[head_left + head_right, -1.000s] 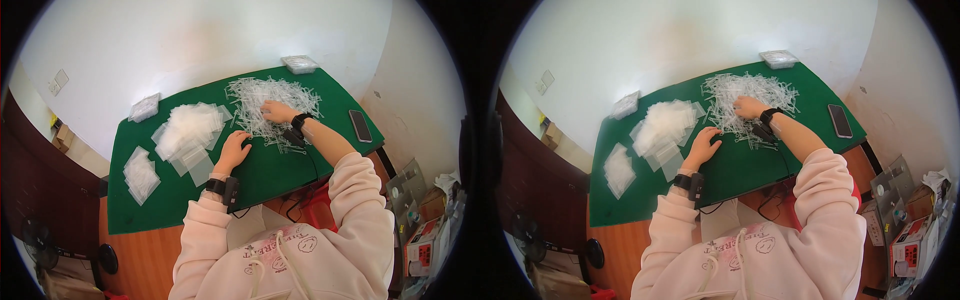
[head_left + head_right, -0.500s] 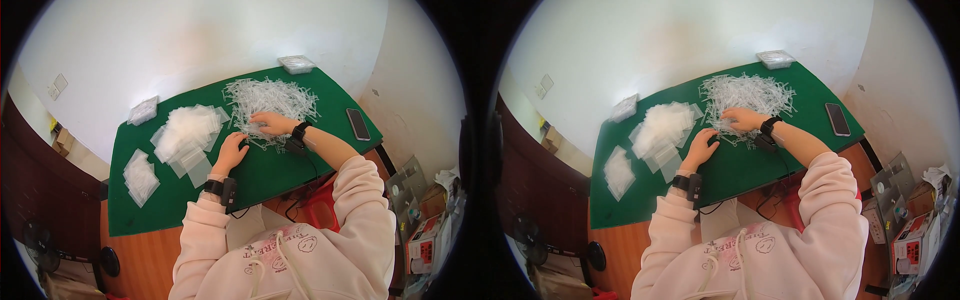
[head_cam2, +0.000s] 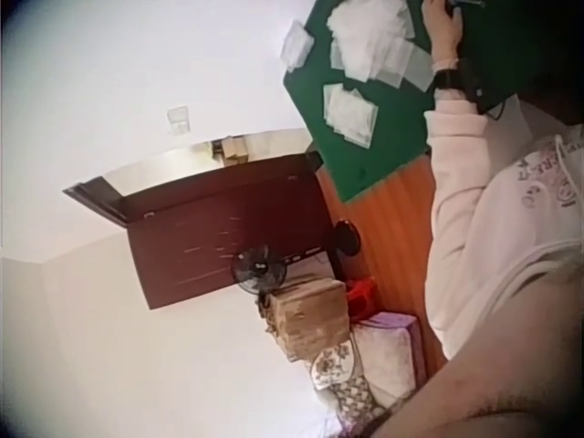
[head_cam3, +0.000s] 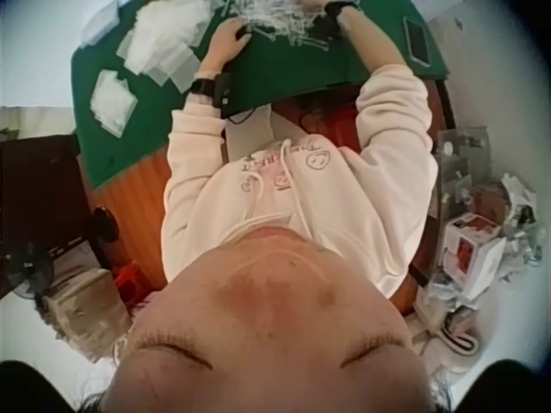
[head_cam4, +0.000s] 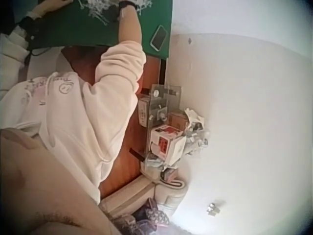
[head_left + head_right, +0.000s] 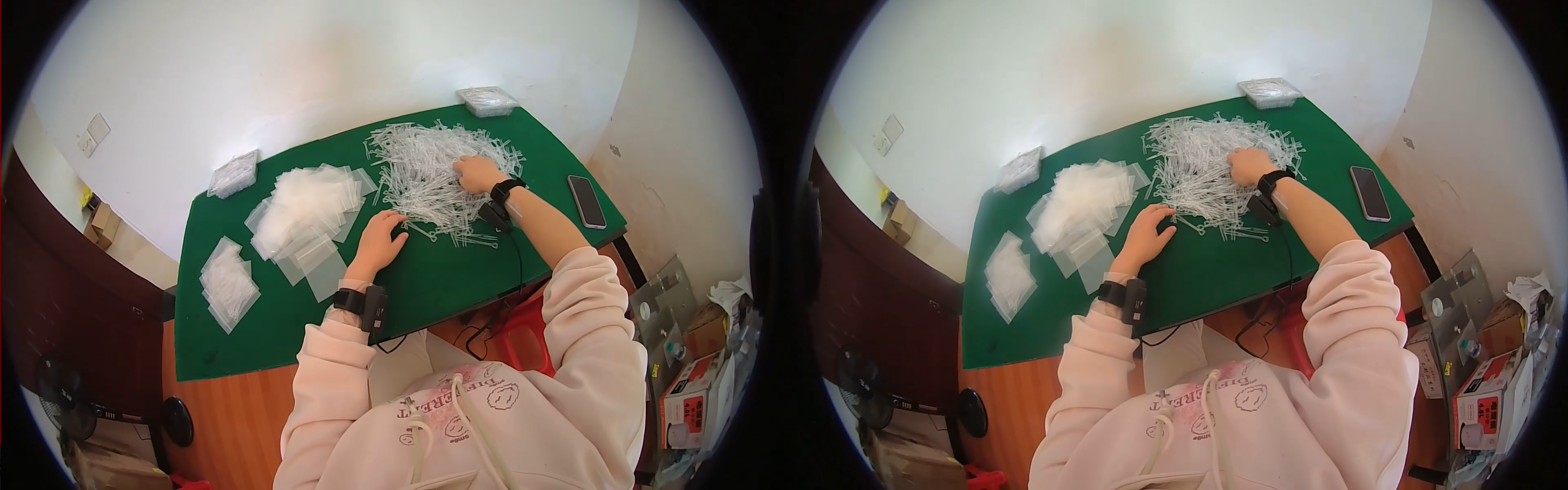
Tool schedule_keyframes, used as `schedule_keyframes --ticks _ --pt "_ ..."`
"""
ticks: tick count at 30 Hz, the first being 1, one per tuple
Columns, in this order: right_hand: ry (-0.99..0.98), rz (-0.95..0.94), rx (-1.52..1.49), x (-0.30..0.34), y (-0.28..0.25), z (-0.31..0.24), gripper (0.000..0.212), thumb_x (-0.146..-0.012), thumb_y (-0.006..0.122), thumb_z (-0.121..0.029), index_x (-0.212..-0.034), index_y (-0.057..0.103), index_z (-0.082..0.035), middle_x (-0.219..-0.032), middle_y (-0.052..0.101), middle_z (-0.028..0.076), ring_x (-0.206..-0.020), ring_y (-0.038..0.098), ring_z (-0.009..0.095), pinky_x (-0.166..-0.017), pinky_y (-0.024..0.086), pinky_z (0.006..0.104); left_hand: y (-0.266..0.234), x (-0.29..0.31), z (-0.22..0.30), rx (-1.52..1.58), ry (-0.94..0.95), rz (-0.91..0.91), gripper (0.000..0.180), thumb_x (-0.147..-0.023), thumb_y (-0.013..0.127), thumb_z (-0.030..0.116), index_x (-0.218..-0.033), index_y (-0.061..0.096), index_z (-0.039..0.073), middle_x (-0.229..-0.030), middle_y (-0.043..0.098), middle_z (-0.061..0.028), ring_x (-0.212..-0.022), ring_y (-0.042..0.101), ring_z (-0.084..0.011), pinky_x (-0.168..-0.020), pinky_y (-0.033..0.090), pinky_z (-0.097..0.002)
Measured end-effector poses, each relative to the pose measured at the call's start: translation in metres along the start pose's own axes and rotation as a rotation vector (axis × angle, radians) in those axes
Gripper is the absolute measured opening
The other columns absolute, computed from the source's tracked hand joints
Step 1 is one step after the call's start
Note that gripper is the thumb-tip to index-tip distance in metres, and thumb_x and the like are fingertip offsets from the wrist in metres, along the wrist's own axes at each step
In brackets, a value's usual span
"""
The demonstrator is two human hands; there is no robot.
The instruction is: The person picks up a plastic bag and fills it with plastic sticks from a pile on the table. They then seal the plastic bag and place it on a stack of other filled bags.
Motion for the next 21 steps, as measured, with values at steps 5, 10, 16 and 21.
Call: schedule_keyframes --ticks 5,10,16,21 --pt "-0.081 -0.018 -0.067 0.0 0.013 0.0 0.03 -0.075 0.05 -0.013 -0.104 0.055 -0.006 -0.101 0.055 0.016 -0.097 0.052 0.035 -0.083 0.043 0.0437 0.002 -0.001 0.003 0.002 -0.007 -0.012 0.031 -0.074 0.063 0.013 -0.104 0.059 0.006 -0.111 0.054 -0.0114 -0.107 0.049 -0.0291 -0.092 0.039 -0.0351" --pt "-0.424 0.123 -0.258 0.015 0.0 -0.028 0.03 -0.074 0.053 -0.013 -0.103 0.06 -0.006 -0.106 0.056 0.014 -0.098 0.054 0.033 -0.084 0.044 0.04 0.002 -0.001 0.001 0.011 -0.026 -0.028 0.031 -0.074 0.063 0.014 -0.104 0.059 0.007 -0.112 0.053 -0.0114 -0.106 0.049 -0.029 -0.092 0.039 -0.0351" --pt "-0.341 -0.021 -0.312 0.025 0.001 -0.011 0.027 -0.073 0.055 -0.012 -0.098 0.063 -0.009 -0.104 0.058 0.013 -0.098 0.054 0.033 -0.085 0.043 0.0389 0.001 -0.002 0.003 0.006 -0.009 0.002 0.031 -0.074 0.063 0.014 -0.104 0.059 0.006 -0.111 0.054 -0.0115 -0.106 0.05 -0.029 -0.092 0.039 -0.0351" --pt "-0.463 0.122 -0.316 0.045 -0.009 -0.02 0.027 -0.072 0.057 -0.012 -0.099 0.064 -0.011 -0.104 0.058 0.011 -0.098 0.054 0.032 -0.084 0.043 0.0396 -0.001 -0.003 0.001 0.011 -0.018 0.023 0.036 -0.074 0.063 0.014 -0.108 0.056 0.004 -0.111 0.053 -0.0119 -0.106 0.049 -0.0297 -0.092 0.039 -0.0353"
Point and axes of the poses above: each hand's wrist, its own x-axis away from the middle knuckle, its own y-axis out of the palm, z = x × y, the point moved 7 cm from there along -x, towards the middle knuckle
